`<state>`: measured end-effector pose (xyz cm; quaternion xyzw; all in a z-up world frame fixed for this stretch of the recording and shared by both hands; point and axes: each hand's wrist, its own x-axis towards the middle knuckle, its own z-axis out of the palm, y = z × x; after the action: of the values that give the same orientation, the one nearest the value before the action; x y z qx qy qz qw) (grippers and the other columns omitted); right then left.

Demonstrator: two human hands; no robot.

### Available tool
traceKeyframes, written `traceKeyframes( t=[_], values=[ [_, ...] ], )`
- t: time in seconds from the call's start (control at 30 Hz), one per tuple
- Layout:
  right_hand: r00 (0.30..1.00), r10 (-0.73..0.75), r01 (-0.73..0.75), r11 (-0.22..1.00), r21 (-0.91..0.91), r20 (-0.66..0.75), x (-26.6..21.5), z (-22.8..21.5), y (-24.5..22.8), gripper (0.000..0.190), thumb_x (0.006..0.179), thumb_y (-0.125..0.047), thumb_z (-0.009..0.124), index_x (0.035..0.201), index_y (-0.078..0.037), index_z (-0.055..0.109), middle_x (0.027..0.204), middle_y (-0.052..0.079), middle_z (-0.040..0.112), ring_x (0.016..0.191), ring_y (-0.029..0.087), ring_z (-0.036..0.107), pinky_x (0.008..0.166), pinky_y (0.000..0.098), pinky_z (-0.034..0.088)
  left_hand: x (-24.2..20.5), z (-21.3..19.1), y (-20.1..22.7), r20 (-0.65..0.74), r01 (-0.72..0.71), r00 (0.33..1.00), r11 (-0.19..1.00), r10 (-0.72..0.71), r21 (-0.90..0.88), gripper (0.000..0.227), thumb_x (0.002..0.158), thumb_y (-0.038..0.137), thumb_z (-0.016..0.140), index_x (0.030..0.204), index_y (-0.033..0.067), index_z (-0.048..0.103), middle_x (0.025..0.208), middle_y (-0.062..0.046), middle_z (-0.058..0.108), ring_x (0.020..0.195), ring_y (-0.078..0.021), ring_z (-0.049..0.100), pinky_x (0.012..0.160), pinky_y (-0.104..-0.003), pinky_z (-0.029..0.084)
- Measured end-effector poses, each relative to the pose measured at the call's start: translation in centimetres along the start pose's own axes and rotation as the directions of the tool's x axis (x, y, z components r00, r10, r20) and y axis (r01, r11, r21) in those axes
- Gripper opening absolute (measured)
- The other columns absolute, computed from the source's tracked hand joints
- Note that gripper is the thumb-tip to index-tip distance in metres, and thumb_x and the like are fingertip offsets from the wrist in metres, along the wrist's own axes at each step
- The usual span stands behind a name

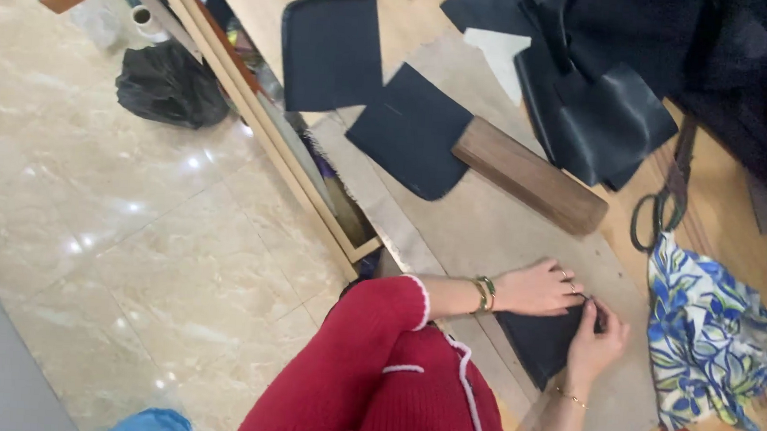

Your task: The person irons a small black fabric piece on a wooden workbench using a steam iron and a floral cloth as a protective layer. They repeatedly fold the fabric edges, place the cloth over it, and press with the iron to smooth the material.

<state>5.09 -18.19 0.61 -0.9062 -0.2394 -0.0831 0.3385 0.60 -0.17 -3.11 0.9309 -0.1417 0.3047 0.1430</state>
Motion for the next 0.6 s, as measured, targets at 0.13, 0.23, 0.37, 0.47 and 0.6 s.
traceKeyframes(
  t=[0.13,0.23,0.37,0.47,0.6],
  values=[
    [0.999,-0.009,0.008,1.000,-0.012,-0.053,0.2,0.2,-2.5,0.011,0.107,-0.007,0.076,0.116,0.000,0.075,0.097,0.016,0.065,0.094,0.029,0.061,0.088,0.0413,0.050,0.6,-3.0,0.0,0.195,0.018,0.980,0.998,-0.030,0.061,0.043,0.092,0.052,0.060,0.126,0.0250,0.062,0.125,0.005,0.063,0.110,-0.0185,0.059,0.084,-0.038,0.048],
    [0.999,-0.008,0.004,0.996,-0.085,-0.044,0.1,0.3,-2.6,0.008,0.109,-0.009,0.076,0.114,-0.003,0.075,0.095,0.014,0.068,0.098,0.031,0.055,0.090,0.0437,0.044,0.5,-3.2,-0.2,0.203,-0.006,0.979,0.999,-0.004,0.049,0.040,0.094,0.050,0.058,0.123,0.0234,0.063,0.125,0.002,0.061,0.110,-0.0205,0.058,0.083,-0.039,0.047],
    [0.999,0.017,-0.021,0.995,-0.094,-0.050,0.0,0.7,-1.8,0.010,0.109,-0.013,0.074,0.115,-0.005,0.073,0.100,0.013,0.067,0.102,0.029,0.055,0.097,0.0425,0.042,0.5,-3.6,-0.4,0.237,0.012,0.971,1.000,-0.014,0.010,0.037,0.094,0.052,0.055,0.119,0.0256,0.065,0.130,0.003,0.061,0.114,-0.0205,0.058,0.085,-0.038,0.048],
    [0.998,0.008,-0.017,0.989,-0.150,-0.063,0.1,1.2,-1.0,0.009,0.109,-0.016,0.075,0.115,-0.009,0.075,0.099,0.010,0.068,0.099,0.029,0.055,0.098,0.0434,0.039,0.2,-3.7,-1.1,0.251,0.007,0.968,0.999,0.002,-0.035,0.044,0.095,0.055,0.052,0.126,0.0261,0.064,0.137,0.002,0.060,0.118,-0.0206,0.058,0.088,-0.037,0.048],
    [0.997,-0.032,0.017,0.982,-0.188,-0.076,-0.3,0.7,-1.6,0.013,0.109,-0.016,0.075,0.117,-0.006,0.075,0.101,0.012,0.072,0.103,0.032,0.055,0.102,0.0446,0.034,-0.7,-3.9,-1.7,0.217,-0.048,0.974,0.997,0.060,-0.059,0.055,0.094,0.062,0.052,0.135,0.0270,0.061,0.129,0.004,0.063,0.115,-0.0177,0.059,0.085,-0.034,0.048]
  ],
)
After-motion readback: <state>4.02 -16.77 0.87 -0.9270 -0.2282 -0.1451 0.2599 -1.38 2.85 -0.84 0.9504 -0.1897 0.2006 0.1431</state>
